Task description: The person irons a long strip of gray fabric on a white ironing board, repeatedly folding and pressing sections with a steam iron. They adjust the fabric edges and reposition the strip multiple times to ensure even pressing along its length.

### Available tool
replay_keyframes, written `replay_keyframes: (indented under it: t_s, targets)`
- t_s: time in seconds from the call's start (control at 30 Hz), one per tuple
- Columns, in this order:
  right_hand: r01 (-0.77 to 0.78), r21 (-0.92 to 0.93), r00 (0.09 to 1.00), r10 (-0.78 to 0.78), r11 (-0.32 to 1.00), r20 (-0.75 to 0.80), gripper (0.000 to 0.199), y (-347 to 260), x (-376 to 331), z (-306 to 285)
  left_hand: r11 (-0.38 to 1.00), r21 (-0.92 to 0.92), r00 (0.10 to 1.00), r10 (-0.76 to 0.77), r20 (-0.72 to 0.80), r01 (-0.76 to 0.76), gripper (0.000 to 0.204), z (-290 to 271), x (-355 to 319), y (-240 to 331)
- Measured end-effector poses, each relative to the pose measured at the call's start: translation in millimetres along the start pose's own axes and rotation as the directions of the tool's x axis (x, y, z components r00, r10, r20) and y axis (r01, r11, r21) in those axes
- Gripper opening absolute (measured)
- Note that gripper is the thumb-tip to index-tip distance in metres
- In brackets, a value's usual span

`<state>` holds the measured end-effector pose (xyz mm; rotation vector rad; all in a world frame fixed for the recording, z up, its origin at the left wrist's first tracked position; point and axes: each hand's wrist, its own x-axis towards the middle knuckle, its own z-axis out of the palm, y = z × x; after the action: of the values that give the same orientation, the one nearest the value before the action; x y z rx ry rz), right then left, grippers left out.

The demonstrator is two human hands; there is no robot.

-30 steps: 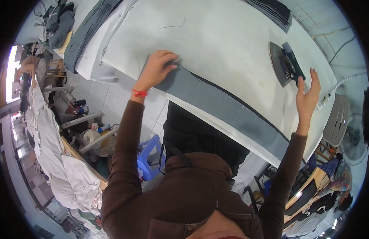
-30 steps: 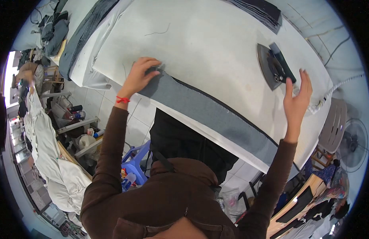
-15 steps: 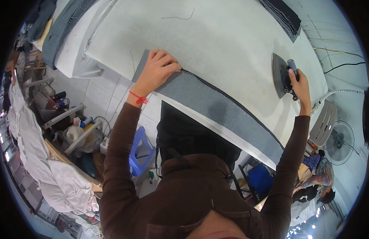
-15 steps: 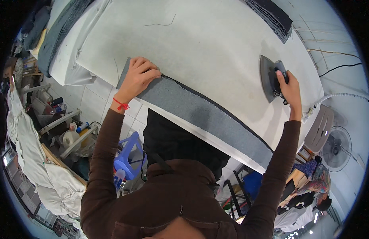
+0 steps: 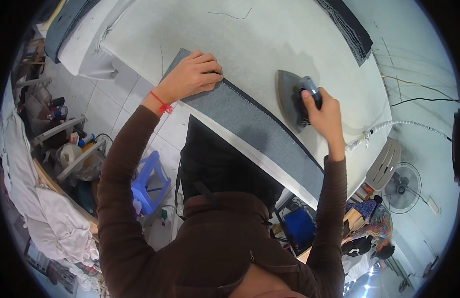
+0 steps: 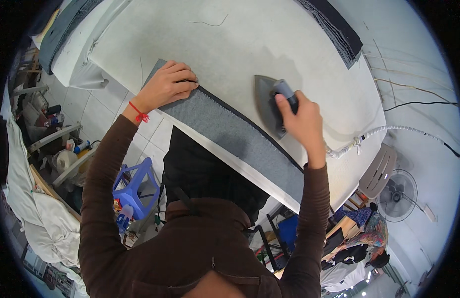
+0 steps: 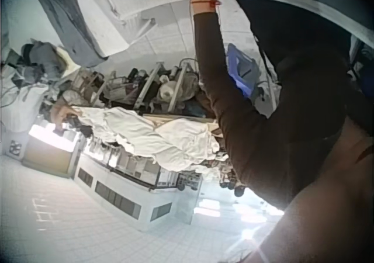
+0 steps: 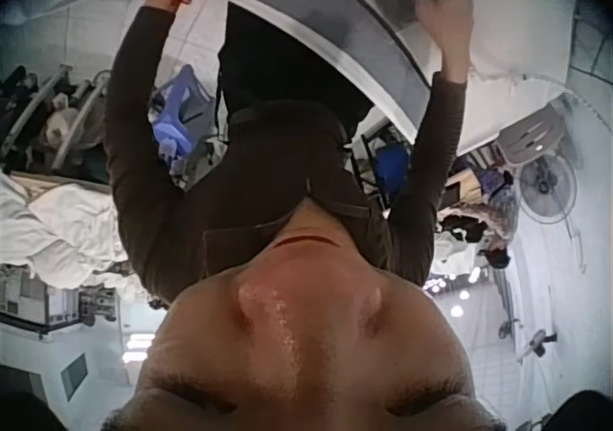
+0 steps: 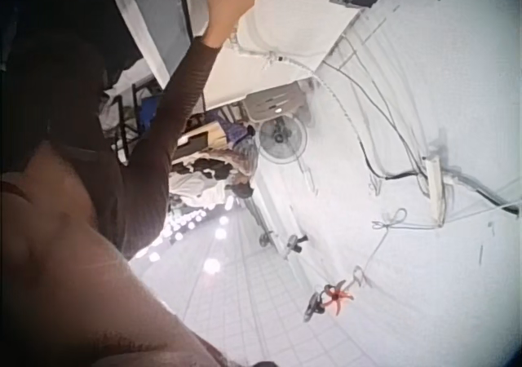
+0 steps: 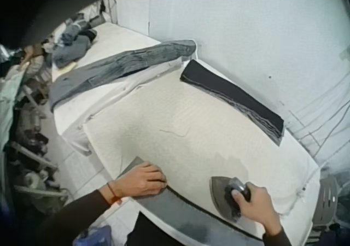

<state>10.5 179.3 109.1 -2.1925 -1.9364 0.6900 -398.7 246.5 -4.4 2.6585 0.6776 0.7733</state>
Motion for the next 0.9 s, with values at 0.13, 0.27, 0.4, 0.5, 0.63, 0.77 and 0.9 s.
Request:
replay_keyframes:
  t_s: [0.13, 0.27, 0.4, 0.5, 0.63, 0.77, 0.9]
  targets:
    - [0.12, -0.002, 0.992, -0.12, 0.993, 0.047, 0.057, -59, -21, 8, 0.999, -0.014, 0.999, -0.03, -0.015, 0.03, 0.029, 4, -8, 1]
    - [0.172, -0.044, 0.984, -0.17, 0.984, 0.048, 0.055, -74, -31, 19, 1.0, -0.009, 0.999, -0.03, -0.034, 0.03, 0.029, 6, -5, 1]
    - [0.224, -0.063, 0.972, -0.219, 0.973, 0.082, 0.054, -78, -32, 30, 0.999, -0.029, 0.999, -0.038, -0.016, 0.037, 0.028, 1, -8, -1]
    - [0.259, -0.115, 0.963, -0.247, 0.959, 0.104, 0.054, -77, -33, 40, 0.999, -0.051, 1.0, -0.007, -0.027, 0.005, 0.027, 0, -7, -5]
    - [0.278, -0.142, 0.958, -0.263, 0.95, 0.117, 0.054, -75, -32, 47, 0.998, -0.054, 1.0, 0.018, -0.022, -0.019, 0.025, -5, -5, -12]
    - [0.299, -0.194, 0.953, -0.283, 0.934, 0.103, 0.055, -77, -32, 51, 0.998, -0.06, 0.999, 0.002, -0.041, -0.004, 0.024, -4, -9, -17]
    - [0.309, -0.205, 0.95, -0.293, 0.929, 0.108, 0.055, -79, -30, 52, 0.999, -0.033, 0.998, 0.002, -0.065, -0.004, 0.015, -7, -8, -19]
